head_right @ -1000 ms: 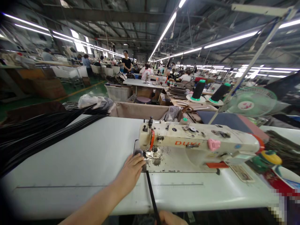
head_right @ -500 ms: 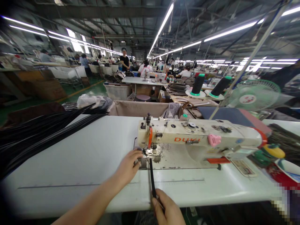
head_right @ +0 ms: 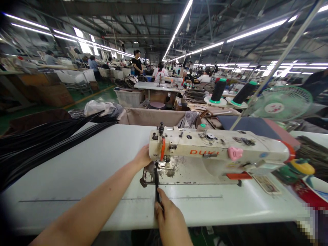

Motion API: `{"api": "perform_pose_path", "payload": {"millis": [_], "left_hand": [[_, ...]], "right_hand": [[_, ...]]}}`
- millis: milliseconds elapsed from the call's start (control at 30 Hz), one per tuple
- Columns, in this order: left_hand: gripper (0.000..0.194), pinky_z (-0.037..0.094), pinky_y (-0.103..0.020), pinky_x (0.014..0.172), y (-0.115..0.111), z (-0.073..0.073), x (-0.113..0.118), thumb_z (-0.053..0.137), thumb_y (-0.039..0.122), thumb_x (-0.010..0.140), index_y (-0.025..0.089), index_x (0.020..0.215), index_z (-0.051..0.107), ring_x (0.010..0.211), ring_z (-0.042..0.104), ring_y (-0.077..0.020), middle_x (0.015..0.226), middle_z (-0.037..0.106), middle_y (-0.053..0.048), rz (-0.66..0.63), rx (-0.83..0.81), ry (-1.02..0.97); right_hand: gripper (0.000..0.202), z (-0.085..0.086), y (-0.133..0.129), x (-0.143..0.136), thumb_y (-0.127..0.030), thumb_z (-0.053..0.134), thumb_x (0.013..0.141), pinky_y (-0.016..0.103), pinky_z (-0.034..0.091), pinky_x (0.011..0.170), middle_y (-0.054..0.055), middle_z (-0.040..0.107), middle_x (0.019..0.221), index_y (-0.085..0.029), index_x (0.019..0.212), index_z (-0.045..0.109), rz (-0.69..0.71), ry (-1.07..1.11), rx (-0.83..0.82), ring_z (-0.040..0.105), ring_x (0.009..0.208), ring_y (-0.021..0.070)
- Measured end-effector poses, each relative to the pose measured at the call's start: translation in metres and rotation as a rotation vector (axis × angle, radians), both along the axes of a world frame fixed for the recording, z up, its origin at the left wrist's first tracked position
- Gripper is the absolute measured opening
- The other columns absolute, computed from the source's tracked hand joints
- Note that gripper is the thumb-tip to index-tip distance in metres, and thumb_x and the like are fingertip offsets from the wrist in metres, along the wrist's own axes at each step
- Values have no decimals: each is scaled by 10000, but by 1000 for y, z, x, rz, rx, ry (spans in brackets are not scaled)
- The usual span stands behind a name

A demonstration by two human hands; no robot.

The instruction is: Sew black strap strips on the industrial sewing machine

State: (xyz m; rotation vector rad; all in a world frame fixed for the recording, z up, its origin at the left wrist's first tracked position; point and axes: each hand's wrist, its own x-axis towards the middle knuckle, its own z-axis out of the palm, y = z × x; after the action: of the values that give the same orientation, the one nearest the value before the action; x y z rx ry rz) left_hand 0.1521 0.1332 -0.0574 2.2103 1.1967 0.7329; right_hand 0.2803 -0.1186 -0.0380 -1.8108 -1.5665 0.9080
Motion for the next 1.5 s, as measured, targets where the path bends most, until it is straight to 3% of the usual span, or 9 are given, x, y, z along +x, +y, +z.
{"api": "perform_pose_path", "payload": {"millis": [167, 267, 333, 500, 833, 967, 1133, 1333, 1500], "left_hand": [[555, 302, -551, 1198, 9, 1, 10, 757, 207, 762, 153, 1305, 659, 1381, 499, -411, 1383, 641, -183, 42, 13, 14], [527, 359, -517, 1168, 14, 2, 10, 753, 199, 763, 136, 1280, 670, 1339, 538, -395, 1360, 650, -188, 65, 19, 7], [476, 370, -505, 1172, 17, 2, 8, 737, 173, 766, 173, 1241, 704, 1326, 559, -369, 1328, 680, -152, 46, 20, 5], [505, 242, -605, 1244, 16, 1, 2, 731, 131, 734, 283, 1215, 751, 1383, 518, -389, 1298, 719, -90, -13, 0, 9], [565, 192, -609, 1260, 13, 10, 3, 678, 99, 762, 333, 1274, 731, 1369, 541, -369, 1299, 728, -55, -6, -34, -75], [502, 208, -589, 1259, 13, 10, 3, 668, 100, 770, 313, 1214, 762, 1373, 534, -365, 1251, 748, -54, 8, -51, -119], [280, 471, -438, 1087, 14, 9, 1, 682, 143, 759, 232, 992, 809, 1143, 661, -307, 1144, 768, -67, 33, -109, -201], [65, 494, -354, 967, 17, 5, -5, 678, 188, 758, 181, 780, 738, 1041, 653, -242, 1056, 734, -72, 180, -209, -372], [266, 519, -312, 758, 5, 3, -12, 655, 422, 816, 189, 695, 616, 786, 634, -197, 706, 631, -5, 273, -371, -612]], "right_hand": [[536, 2, 7, 0, -377, 415, 1006, 406, 520, 1014, 145, 707, 1317, -173, 1481, 554, -19, -44, -19, 684, 1192, 299], [545, -1, 7, -1, -375, 402, 1010, 426, 515, 1022, 154, 695, 1337, -162, 1491, 543, -22, -71, -31, 678, 1205, 313], [546, -3, 8, -2, -374, 402, 1010, 425, 509, 1035, 154, 691, 1343, -162, 1493, 541, -27, -80, -35, 671, 1220, 312], [532, -1, 10, -4, -369, 407, 1008, 412, 525, 1016, 140, 708, 1318, -186, 1486, 552, -38, -91, -43, 684, 1201, 300], [529, -4, 14, -7, -357, 428, 995, 441, 541, 1005, 141, 699, 1332, -182, 1471, 576, -77, -109, -28, 690, 1190, 323], [529, -1, 16, -8, -331, 439, 977, 445, 540, 1014, 143, 696, 1338, -170, 1460, 584, -92, -91, -32, 691, 1189, 322], [544, 4, 19, -9, -326, 408, 976, 428, 493, 1086, 167, 659, 1382, -137, 1464, 558, -84, -58, 4, 641, 1253, 293], [450, 5, 13, -9, -336, 431, 974, 410, 536, 982, 144, 641, 1160, -180, 1355, 614, -126, -56, 155, 646, 1063, 259], [367, 6, 10, -10, -362, 511, 976, 410, 512, 1031, 145, 607, 1205, -198, 1273, 650, -174, -4, 305, 604, 1138, 258]]}}
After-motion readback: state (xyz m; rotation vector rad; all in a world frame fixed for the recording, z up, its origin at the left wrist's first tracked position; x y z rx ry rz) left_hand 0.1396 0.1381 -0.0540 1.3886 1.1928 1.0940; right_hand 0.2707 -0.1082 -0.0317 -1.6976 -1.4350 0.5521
